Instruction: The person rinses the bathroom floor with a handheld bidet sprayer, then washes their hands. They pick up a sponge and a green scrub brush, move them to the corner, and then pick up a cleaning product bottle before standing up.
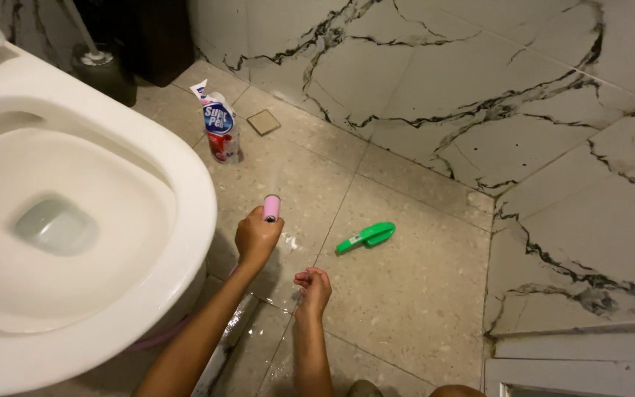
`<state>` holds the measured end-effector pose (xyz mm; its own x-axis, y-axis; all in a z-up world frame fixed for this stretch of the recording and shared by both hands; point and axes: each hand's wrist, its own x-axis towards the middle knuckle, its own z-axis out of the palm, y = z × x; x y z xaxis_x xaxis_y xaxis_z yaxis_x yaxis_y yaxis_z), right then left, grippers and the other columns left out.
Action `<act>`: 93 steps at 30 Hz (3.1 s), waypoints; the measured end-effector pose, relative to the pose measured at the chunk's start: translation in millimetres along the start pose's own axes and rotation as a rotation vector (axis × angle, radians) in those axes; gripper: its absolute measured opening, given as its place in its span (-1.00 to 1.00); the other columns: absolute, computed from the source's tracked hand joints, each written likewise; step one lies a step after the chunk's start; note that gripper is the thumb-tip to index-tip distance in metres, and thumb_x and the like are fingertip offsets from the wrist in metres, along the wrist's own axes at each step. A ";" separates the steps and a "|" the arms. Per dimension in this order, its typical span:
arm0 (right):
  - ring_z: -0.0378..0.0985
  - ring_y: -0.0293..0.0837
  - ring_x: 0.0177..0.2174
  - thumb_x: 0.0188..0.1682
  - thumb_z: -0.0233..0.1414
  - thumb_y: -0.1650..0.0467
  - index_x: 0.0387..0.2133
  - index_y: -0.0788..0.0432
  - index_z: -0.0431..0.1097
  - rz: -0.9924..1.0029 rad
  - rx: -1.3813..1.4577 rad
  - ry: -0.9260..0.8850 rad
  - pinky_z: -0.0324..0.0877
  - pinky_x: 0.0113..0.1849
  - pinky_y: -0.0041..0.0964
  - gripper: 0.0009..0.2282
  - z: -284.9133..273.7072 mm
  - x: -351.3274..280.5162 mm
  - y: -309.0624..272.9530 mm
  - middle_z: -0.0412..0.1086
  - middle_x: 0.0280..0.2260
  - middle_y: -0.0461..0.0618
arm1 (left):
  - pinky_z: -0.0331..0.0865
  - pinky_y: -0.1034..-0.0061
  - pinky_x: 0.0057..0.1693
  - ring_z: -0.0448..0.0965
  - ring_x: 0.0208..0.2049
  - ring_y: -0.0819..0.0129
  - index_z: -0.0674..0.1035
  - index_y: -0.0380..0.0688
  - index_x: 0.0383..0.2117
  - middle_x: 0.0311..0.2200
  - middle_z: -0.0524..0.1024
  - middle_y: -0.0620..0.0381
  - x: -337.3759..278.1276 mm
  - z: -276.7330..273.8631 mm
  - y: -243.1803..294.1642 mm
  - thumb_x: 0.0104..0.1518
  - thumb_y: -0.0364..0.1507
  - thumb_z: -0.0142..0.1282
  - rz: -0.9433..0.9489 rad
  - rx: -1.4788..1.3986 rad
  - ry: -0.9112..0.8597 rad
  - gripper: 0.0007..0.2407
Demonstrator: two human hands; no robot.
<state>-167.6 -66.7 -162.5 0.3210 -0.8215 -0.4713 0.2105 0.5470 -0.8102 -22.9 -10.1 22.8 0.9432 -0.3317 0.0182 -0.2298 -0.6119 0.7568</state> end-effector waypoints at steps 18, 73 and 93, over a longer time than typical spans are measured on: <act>0.50 -0.19 -0.54 -0.06 -0.11 0.43 -0.30 0.15 0.41 0.006 -0.009 0.007 0.19 -0.47 -0.37 -0.84 2.2 -2.4 -0.4 0.50 -0.53 0.00 | 0.47 0.04 -0.16 0.61 -0.30 -0.18 0.62 -0.11 -0.37 -0.41 0.61 -0.18 -10.0 18.7 -0.9 -0.11 -0.25 0.19 0.027 0.057 -0.211 -0.75; 0.51 -0.15 -0.50 -0.03 -0.13 0.51 -0.34 0.23 0.39 -0.053 0.124 0.003 0.40 -0.36 -0.29 -0.87 19.3 -29.4 10.1 0.44 -0.55 0.02 | 0.11 0.55 -0.52 0.27 -0.69 0.51 0.49 -0.25 -0.57 -0.69 0.35 0.22 -15.2 -7.1 -27.4 -0.11 -0.52 0.06 -0.040 -0.601 -0.923 -0.95; 0.51 -0.15 -0.48 0.01 -0.13 0.51 -0.34 0.25 0.38 -0.051 0.123 -0.001 0.39 -0.35 -0.28 -0.88 20.9 -36.3 4.5 0.44 -0.54 0.03 | 0.17 0.46 -0.55 0.33 -0.72 0.40 0.50 -0.33 -0.55 -0.70 0.38 0.10 -0.8 10.9 -55.4 -0.20 -0.53 0.02 -0.027 -0.644 -1.056 -0.88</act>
<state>-159.0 -31.1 -141.7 0.3079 -0.8486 -0.4303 0.3379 0.5203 -0.7843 -13.6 16.2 -26.3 0.2211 -0.9239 -0.3123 0.2284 -0.2623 0.9376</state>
